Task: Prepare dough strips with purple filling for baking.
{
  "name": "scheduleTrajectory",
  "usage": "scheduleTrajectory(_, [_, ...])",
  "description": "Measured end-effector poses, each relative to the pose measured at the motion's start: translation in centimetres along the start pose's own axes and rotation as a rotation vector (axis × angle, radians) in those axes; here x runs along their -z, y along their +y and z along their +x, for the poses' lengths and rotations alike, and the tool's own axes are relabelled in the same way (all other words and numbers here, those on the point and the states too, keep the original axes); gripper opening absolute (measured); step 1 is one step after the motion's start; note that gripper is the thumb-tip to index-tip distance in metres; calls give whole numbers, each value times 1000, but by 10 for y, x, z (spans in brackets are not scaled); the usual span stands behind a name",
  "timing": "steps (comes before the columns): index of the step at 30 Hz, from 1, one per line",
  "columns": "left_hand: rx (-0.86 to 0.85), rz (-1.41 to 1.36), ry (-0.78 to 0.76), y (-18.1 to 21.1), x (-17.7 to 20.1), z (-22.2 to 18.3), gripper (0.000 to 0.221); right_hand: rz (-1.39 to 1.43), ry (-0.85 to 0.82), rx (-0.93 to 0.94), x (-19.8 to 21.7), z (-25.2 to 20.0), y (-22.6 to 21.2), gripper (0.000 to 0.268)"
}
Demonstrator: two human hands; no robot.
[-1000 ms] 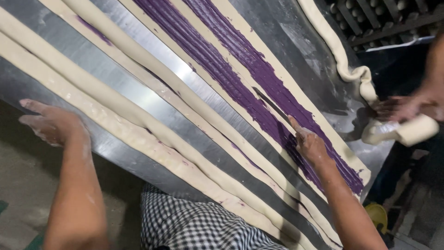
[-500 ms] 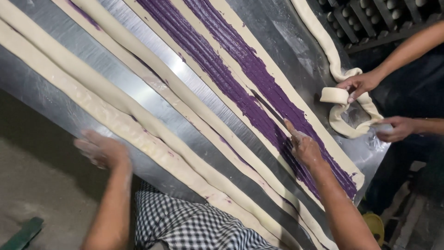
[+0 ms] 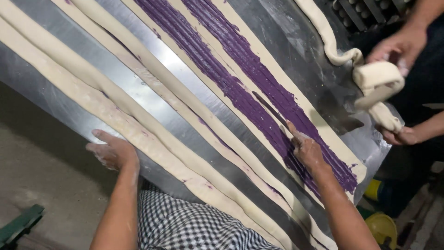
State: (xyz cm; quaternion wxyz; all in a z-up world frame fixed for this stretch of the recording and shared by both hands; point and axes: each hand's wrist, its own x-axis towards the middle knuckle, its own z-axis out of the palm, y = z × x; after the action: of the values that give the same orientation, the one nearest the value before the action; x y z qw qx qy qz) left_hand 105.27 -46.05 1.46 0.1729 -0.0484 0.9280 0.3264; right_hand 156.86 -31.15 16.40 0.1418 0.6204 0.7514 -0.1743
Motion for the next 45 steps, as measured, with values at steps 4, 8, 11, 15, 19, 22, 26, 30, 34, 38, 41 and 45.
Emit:
scheduleTrajectory(4, [32,6,19,27,16,-20,89,-7,18,-11,-19,-14,45,94])
scheduleTrajectory(8, [64,-12,-20,28,16,-20,86,19,6,2,-28,-34,75,95])
scheduleTrajectory(11, [23,-25,32,18,11,-13,88,-10,-9,-31,-28,-52,87,93])
scheduleTrajectory(15, [72,-28,14,41,24,-31,81,23,5,2,-26,-72,106,95])
scheduleTrajectory(19, [12,-64,-11,18,13,-13,82,-16,-14,-37,-34,-94,133,93])
scheduleTrajectory(22, [-10,-47,88,13,7,-12,81,21,42,-7,-41,-106,146,89])
scheduleTrajectory(26, [-26,-118,58,-4,2,-4,80,46,60,26,-49,-110,152,88])
scheduleTrajectory(30, [-86,-144,47,-32,-4,-5,80,29,14,-36,-51,-115,151,98])
scheduleTrajectory(34, [41,-239,-122,-7,28,-78,79,44,-73,-125,-46,-115,149,99])
scheduleTrajectory(38, [29,-179,-77,-40,19,-101,80,78,1,-27,-51,-121,161,98])
scheduleTrajectory(41, [-10,-226,-65,-56,19,-121,80,78,52,40,-49,-122,169,95])
scheduleTrajectory(45, [0,-187,-35,-80,13,-145,77,42,12,-24,-43,-136,173,92])
